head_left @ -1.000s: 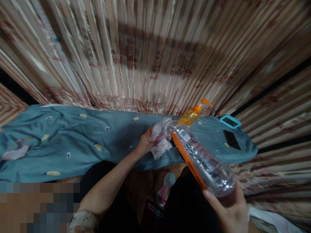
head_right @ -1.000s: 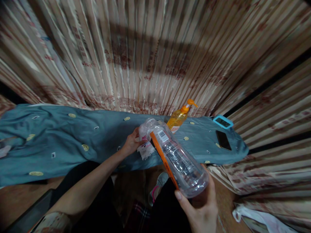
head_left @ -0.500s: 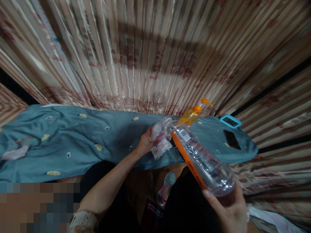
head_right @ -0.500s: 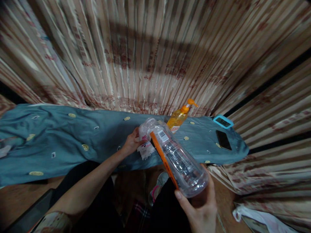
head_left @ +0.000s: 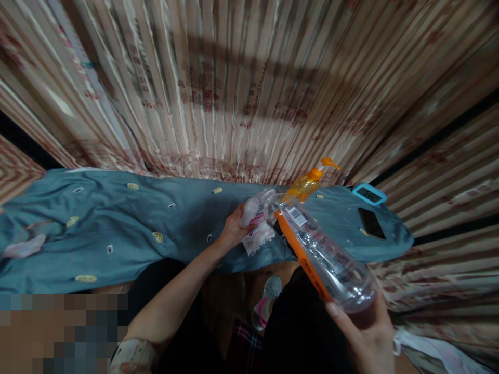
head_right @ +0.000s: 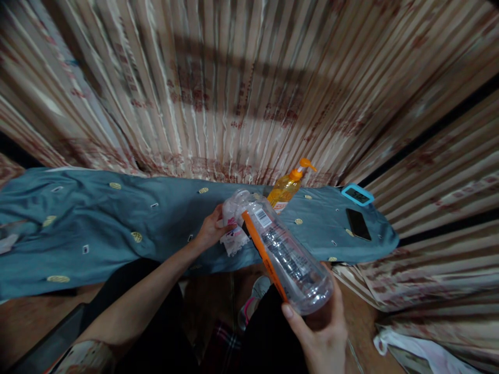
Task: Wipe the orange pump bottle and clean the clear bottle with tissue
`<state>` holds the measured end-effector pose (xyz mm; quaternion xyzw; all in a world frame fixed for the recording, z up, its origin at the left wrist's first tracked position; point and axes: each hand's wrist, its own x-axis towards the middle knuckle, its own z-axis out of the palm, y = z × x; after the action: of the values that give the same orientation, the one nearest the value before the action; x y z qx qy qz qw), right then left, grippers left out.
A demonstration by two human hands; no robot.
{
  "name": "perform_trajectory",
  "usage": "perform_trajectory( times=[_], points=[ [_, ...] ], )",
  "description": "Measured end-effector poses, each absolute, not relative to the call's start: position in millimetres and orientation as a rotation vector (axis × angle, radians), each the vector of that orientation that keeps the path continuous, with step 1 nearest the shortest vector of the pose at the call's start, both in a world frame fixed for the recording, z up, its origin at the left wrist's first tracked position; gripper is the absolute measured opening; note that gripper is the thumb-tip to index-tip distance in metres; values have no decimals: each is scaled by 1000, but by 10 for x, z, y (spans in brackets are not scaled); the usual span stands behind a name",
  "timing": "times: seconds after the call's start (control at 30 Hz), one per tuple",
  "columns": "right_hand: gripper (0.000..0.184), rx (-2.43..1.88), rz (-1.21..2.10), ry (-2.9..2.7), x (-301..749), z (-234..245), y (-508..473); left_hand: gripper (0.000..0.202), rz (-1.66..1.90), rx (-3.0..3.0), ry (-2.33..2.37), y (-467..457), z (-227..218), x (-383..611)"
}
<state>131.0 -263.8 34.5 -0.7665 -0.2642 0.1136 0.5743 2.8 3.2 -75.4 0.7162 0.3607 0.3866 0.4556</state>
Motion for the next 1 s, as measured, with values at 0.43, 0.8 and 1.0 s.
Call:
perform_trajectory(
  times=[0.43,0.8,1.0],
  points=[
    [94,-1816,308,-598,1573,156,-2721,59,957,1796,877,31,-768,42],
    [105,-1699,334,-552,1473,249,-2663,60,925,1819,897,3,-685,39],
    [98,-1712,321,-625,1461,278,-2670,62,937,1805,873,-1,-694,36]
  ],
)
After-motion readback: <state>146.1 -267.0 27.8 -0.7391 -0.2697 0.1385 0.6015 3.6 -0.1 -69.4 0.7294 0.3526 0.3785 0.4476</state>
